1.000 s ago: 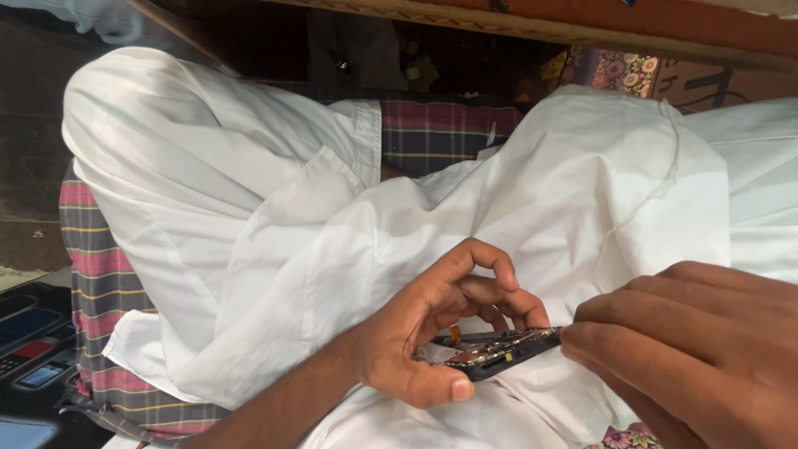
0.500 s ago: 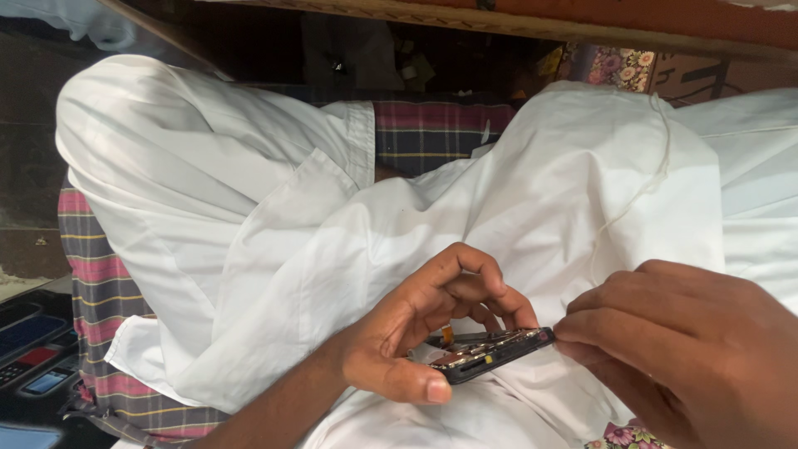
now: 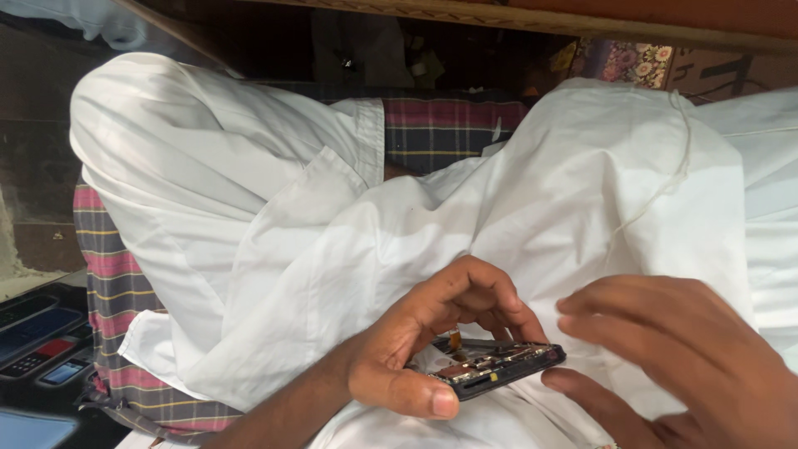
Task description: The person handles a disassembled smartphone, applies liquid from a spray bottle to the internal components, then separates the screen assembly from the chassis. The person wipes the back cover with a cloth and places the separated parts on the workbench.
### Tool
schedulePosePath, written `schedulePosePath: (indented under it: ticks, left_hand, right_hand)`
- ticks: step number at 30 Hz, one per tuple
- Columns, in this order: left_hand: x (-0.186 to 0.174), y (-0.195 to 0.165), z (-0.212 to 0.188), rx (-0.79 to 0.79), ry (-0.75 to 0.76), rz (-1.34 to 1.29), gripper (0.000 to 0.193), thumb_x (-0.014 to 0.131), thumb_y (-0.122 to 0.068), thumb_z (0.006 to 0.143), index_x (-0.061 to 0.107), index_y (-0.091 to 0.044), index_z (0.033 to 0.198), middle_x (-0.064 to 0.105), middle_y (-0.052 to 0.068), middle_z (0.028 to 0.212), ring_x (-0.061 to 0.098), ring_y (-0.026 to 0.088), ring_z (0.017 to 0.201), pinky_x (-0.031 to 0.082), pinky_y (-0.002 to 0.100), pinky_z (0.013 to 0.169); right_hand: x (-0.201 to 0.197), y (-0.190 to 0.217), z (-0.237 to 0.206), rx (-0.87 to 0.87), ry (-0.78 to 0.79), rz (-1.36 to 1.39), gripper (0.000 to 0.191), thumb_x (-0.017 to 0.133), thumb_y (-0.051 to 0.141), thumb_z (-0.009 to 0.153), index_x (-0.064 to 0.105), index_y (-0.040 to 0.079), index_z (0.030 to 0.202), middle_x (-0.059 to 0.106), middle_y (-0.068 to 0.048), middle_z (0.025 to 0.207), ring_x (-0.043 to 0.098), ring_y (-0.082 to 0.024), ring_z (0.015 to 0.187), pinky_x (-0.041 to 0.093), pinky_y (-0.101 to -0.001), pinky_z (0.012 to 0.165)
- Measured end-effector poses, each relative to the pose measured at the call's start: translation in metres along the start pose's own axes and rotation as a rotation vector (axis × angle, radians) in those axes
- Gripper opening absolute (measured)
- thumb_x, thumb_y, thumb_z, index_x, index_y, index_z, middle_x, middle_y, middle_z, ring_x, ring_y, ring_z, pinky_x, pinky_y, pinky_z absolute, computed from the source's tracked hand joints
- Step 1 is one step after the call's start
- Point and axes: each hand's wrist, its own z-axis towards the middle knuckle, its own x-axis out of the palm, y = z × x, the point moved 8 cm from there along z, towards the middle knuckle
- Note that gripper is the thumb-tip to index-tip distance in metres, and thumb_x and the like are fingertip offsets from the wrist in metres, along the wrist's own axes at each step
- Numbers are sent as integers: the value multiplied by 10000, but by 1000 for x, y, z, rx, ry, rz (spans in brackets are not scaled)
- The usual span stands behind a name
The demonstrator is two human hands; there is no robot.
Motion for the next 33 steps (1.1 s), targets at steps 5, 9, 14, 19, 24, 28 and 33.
schedulePosePath:
  ticks: [5, 9, 14, 19, 24, 28, 33]
  left_hand:
    - [2, 2, 1, -2, -3, 1, 779, 745, -463, 788, 495, -47, 1398, 670, 209, 1229, 665, 295, 1152, 498, 460, 1102]
    - [3, 1, 2, 14, -8, 19, 786, 739, -466, 782, 498, -51, 1406, 661, 196, 1232, 661, 286, 1150, 495, 464, 1105]
    - [5, -3, 1, 28, 9, 30, 762, 743, -434, 803, 488, -58, 1415, 649, 175, 1273, 639, 269, 1199, 479, 443, 1128]
    - [9, -5, 0, 27, 31, 4, 756, 747, -411, 818, 482, -59, 1432, 647, 169, 1259, 635, 255, 1178, 494, 406, 1089]
    - [11, -7, -1, 14, 24, -26, 747, 759, -404, 837, 487, -33, 1427, 626, 158, 1234, 626, 236, 1163, 490, 369, 1064]
    - [13, -9, -1, 35, 37, 3, 768, 720, -431, 822, 483, -15, 1423, 631, 148, 1255, 629, 230, 1166, 501, 362, 1065]
    - [13, -8, -2, 38, 50, 41, 784, 710, -462, 831, 492, -14, 1437, 611, 122, 1224, 629, 222, 1183, 492, 351, 1099]
  right_hand:
    - [-5, 39, -5, -174, -155, -193, 332, 844, 444, 752, 670, 306, 998, 629, 29, 1185, 595, -189, 1158, 488, -423, 983]
    - [8, 39, -9, -107, -141, -166, 310, 828, 450, 748, 672, 339, 992, 625, 84, 1162, 578, -155, 1186, 470, -425, 1040]
    - [12, 37, -16, -131, -152, -173, 275, 807, 474, 785, 669, 338, 980, 619, 98, 1157, 578, -148, 1167, 449, -436, 1047]
    - [14, 41, -21, -132, -162, -161, 237, 787, 481, 808, 656, 370, 971, 608, 109, 1152, 568, -137, 1165, 440, -438, 1045]
    - [21, 37, -22, -105, -159, -135, 277, 801, 525, 810, 632, 349, 942, 620, 97, 1169, 571, -127, 1184, 450, -425, 1058]
    - [23, 34, -27, -77, -157, -107, 273, 770, 527, 813, 623, 339, 948, 620, 102, 1167, 562, -128, 1195, 435, -435, 1078]
    - [24, 32, -30, -42, -158, -80, 266, 743, 548, 830, 615, 341, 938, 635, 134, 1180, 567, -110, 1208, 425, -419, 1094]
